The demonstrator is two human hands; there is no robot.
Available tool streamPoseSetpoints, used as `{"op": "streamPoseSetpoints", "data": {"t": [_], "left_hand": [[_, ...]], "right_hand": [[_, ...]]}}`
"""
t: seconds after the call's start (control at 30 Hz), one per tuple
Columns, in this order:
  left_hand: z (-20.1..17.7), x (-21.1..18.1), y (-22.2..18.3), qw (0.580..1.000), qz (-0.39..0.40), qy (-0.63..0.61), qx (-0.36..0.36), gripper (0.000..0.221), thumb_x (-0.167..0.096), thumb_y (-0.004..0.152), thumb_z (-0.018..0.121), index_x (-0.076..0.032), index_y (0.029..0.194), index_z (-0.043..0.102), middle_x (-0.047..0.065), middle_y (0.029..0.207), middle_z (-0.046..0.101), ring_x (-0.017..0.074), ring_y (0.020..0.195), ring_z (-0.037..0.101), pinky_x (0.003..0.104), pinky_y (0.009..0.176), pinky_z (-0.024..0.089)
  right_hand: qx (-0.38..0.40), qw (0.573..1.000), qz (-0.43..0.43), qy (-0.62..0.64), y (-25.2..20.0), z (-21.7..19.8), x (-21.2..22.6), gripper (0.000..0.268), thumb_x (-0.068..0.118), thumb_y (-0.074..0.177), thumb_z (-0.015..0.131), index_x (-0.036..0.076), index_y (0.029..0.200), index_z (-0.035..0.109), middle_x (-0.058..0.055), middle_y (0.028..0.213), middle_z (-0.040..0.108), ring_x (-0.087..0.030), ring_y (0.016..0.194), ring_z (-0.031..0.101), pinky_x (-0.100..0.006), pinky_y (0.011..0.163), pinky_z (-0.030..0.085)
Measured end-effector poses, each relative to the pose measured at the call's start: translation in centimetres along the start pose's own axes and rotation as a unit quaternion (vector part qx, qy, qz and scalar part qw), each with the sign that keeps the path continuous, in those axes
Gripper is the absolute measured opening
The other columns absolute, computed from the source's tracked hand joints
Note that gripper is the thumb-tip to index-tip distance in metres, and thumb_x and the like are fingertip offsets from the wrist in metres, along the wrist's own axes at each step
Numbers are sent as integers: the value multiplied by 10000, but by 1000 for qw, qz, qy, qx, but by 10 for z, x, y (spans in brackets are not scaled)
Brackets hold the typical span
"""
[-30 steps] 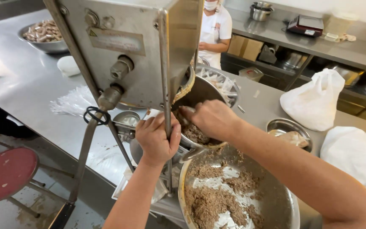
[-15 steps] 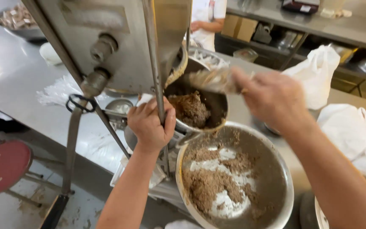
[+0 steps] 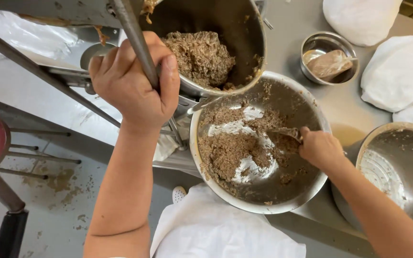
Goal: Filling a food stuffer machine with a meat mixture using a bowl and hands
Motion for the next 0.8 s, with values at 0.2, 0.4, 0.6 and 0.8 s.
{"op": "streamPoseSetpoints", "data": {"t": [0.2, 0.4, 0.6, 0.8], "left_hand": [[2, 1, 2, 1000, -7, 15, 20, 409, -270, 1098, 444, -162, 807, 710, 2, 945, 717, 253, 679, 543, 402, 700, 334], [5, -2, 2, 999, -17, 19, 39, 413, -244, 1095, 438, -138, 812, 719, 31, 930, 712, 272, 693, 521, 405, 738, 334], [4, -2, 1, 999, -20, 17, 19, 458, -245, 1095, 407, -128, 782, 721, 48, 910, 712, 278, 678, 515, 408, 738, 329], [5, -2, 2, 1000, -18, 15, 17, 437, -226, 1087, 418, -129, 764, 696, 27, 924, 715, 230, 672, 527, 376, 766, 332]], "right_hand": [[-47, 995, -25, 81, 61, 80, 5, 398, 206, 967, 455, 81, 1344, 485, -266, 1004, 773, -485, 916, 756, -566, 738, 611], [82, 955, -150, 244, 40, 135, 109, 669, 81, 1020, 556, 204, 1616, 278, -230, 999, 755, -314, 736, 778, -371, 588, 691], [192, 895, -191, 354, 32, 189, 163, 841, 30, 941, 647, 166, 1652, 220, -195, 1001, 745, -235, 660, 696, -323, 548, 599], [284, 676, -124, 669, 10, 171, 170, 687, -101, 839, 565, 45, 1507, 497, -196, 698, 648, -236, 479, 563, -312, 394, 430]]}}
Point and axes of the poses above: each hand's wrist, its own y-axis towards the middle knuckle, its own z-axis out of the palm, x = y × z, the point moved 10 cm from there along y, towards the middle knuckle
